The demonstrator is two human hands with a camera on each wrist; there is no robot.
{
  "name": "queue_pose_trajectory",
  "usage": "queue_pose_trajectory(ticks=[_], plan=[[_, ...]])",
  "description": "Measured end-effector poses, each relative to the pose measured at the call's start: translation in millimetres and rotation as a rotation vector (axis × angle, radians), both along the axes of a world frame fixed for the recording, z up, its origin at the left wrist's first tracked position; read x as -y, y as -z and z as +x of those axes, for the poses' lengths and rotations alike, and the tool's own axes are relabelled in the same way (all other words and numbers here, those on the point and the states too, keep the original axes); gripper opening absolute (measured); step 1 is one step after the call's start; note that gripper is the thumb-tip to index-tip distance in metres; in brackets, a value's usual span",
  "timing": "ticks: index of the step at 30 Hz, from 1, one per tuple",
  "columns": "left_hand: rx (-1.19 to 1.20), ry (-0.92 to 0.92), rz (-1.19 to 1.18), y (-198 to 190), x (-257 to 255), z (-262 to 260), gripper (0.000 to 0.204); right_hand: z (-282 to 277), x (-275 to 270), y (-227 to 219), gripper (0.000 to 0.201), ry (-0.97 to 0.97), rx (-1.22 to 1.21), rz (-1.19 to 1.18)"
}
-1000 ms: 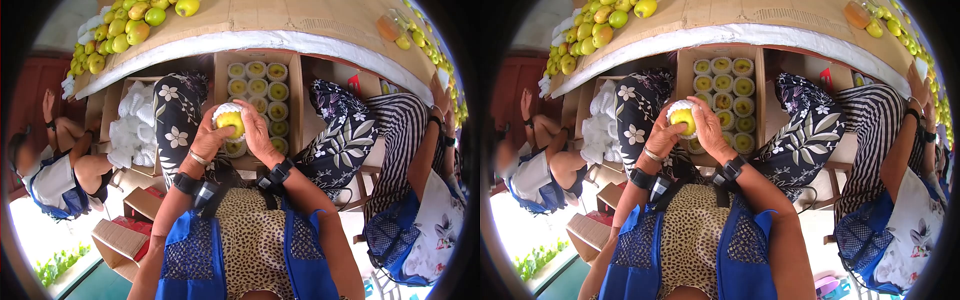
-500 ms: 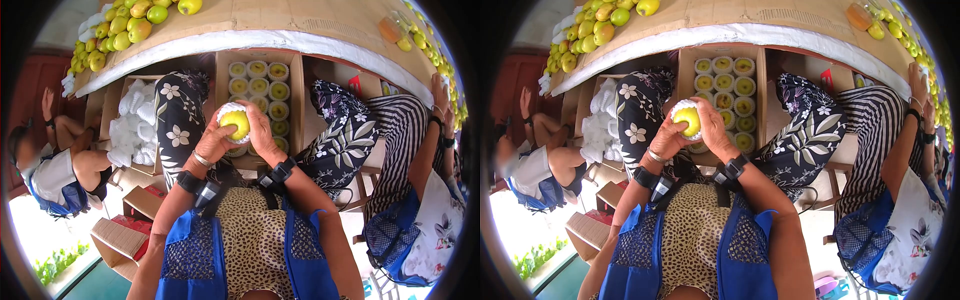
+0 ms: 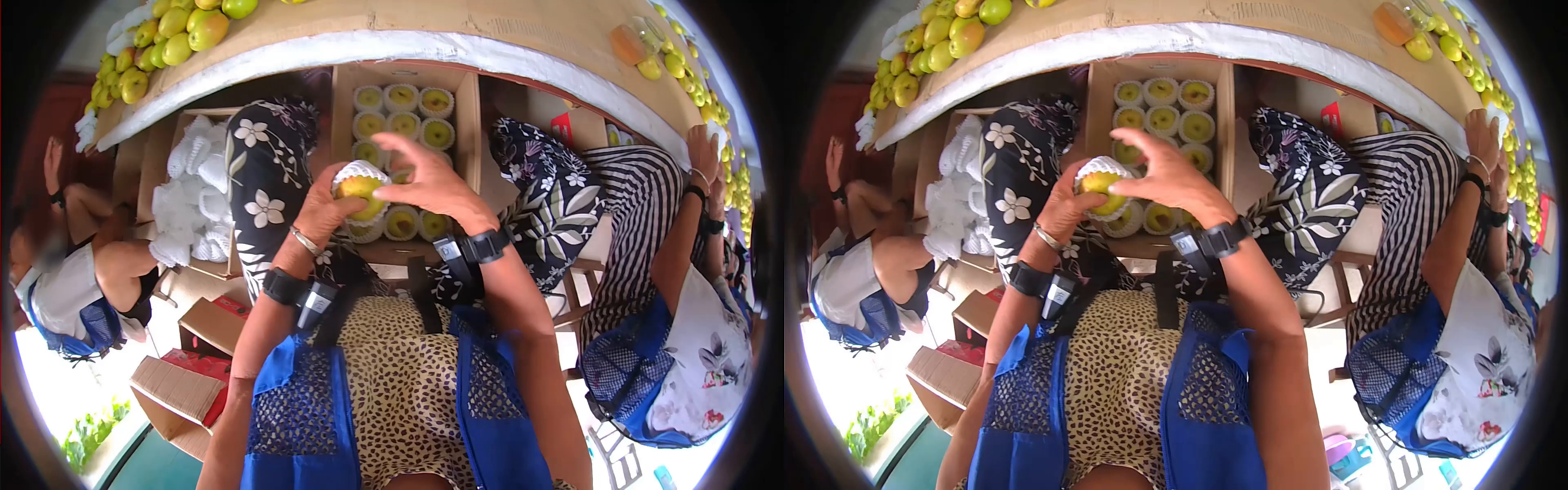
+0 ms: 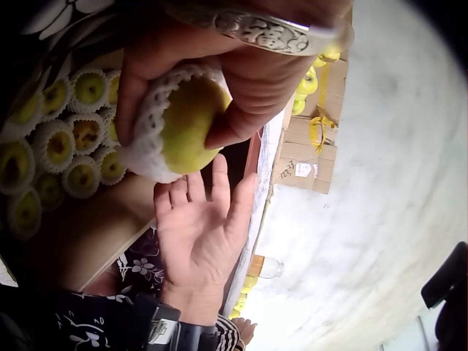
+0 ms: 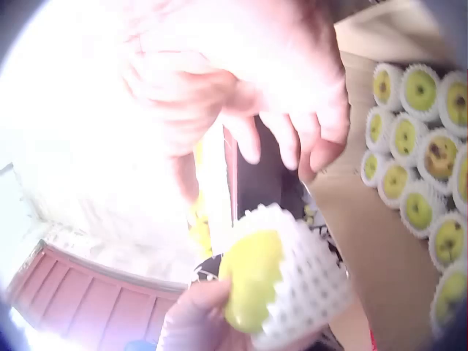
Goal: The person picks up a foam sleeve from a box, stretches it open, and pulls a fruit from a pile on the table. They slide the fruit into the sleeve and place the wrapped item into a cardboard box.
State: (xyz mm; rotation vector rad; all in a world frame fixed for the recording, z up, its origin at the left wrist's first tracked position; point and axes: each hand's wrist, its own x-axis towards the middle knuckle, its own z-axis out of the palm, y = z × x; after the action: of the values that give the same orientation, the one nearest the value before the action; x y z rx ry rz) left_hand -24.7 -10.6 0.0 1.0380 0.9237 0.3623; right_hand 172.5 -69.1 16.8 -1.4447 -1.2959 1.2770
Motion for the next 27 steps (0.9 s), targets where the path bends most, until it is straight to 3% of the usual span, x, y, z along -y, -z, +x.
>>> queue_pose_trajectory(ticks=[4, 7, 11, 12, 15, 16, 19, 23, 24, 27], plan=[[-0.184, 0.115, 0.407, -2, -10, 1, 0.083, -5, -17, 5, 0.063, -0.278, 0.076, 0.037], [-0.152, 0.173, 0.254, -29, -24, 10, 0.091, 1, -33, -8, 0.055, -0.366, 0.093, -0.086], [-0.142, 0.227, 0.382, -13, -33, 11, 0.091, 5, -40, -6, 0.051, -0.316, -0.012, -0.106], [-0.081, 0.239, 0.355, -13, -33, 11, 0.089, 3, -40, -4, 0.051, -0.307, -0.012, -0.114], [0.031, 0.150, -0.013, -17, -31, 10, 0.082, 4, -40, -3, 0.051, -0.280, -0.189, -0.225], [0.071, 0.078, -0.194, -16, -31, 8, 0.075, 6, -38, 0, 0.051, -0.271, -0.241, -0.266], [0.116, -0.175, -0.401, -7, -34, 9, 0.069, 13, -35, -2, 0.050, -0.181, -0.358, -0.296], [0.685, -0.128, -0.626, 2, -15, 23, 0.048, 5, -37, -16, 0.049, -0.227, -0.377, -0.227], [0.619, -0.195, -0.503, 9, -13, 26, 0.042, 4, -37, -13, 0.049, -0.235, -0.290, -0.204], [0.634, -0.160, -0.661, 21, -12, 17, 0.040, 2, -39, -18, 0.053, -0.372, 0.032, -0.176]])
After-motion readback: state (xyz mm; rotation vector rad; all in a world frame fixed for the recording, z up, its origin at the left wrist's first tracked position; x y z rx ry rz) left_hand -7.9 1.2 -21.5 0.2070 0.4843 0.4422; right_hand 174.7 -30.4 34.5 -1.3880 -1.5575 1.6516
